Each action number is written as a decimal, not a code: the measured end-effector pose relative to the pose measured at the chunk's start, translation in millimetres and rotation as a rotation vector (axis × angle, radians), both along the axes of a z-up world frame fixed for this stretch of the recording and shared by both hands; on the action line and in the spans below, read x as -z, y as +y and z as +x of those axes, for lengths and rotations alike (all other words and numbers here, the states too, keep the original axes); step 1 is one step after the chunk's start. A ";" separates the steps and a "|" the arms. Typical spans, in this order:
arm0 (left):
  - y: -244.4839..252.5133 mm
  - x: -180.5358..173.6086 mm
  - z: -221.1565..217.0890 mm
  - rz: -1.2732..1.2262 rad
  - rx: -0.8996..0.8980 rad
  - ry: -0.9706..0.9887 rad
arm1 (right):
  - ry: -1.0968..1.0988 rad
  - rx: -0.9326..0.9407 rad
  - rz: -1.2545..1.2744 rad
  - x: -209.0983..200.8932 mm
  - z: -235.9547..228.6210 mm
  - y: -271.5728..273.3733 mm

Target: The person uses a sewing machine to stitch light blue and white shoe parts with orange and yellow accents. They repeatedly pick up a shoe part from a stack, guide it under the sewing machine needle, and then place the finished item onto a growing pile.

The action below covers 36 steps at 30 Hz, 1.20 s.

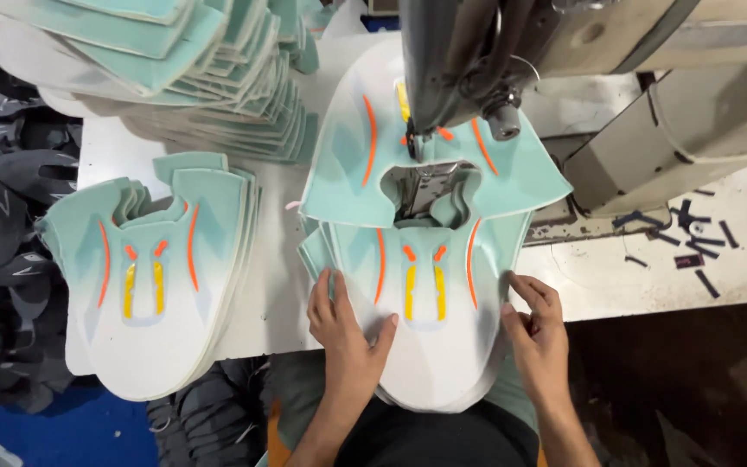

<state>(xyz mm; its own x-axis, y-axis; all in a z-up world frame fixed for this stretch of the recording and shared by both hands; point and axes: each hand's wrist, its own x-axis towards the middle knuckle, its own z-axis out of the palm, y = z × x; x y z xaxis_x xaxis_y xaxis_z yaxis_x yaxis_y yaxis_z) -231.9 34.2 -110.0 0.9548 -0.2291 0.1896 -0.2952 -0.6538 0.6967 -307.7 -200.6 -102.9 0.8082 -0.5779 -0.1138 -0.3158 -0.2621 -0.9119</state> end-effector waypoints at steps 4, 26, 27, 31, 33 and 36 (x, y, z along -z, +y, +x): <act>0.6 -3.3 3.3 -0.047 -0.060 -0.037 | -0.009 0.040 0.215 -3.6 7.2 -7.3; -10.9 -33.5 7.8 -1.329 -0.062 0.779 | 0.057 0.189 0.842 -11.0 30.5 -21.9; -12.0 -34.1 13.4 -1.333 -0.072 0.781 | 0.066 0.187 0.840 -16.1 36.3 -20.3; -17.8 -48.3 40.7 -1.351 0.005 0.774 | -0.002 0.087 0.709 -30.9 56.1 -18.3; -19.8 -56.3 51.1 -1.365 -0.011 0.806 | -0.072 0.059 0.729 -33.0 59.9 -18.9; -21.6 -55.7 58.4 -1.308 0.022 0.752 | -0.192 -0.012 0.702 -31.8 60.1 -20.0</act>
<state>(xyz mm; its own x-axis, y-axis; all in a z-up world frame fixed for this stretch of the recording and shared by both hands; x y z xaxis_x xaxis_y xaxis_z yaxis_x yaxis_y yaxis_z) -173.5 12.7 -54.2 0.9181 -0.3054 -0.2524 0.3841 0.5293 0.7566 -247.6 -220.7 -71.1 0.8569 -0.4117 -0.3103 -0.1345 0.4026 -0.9055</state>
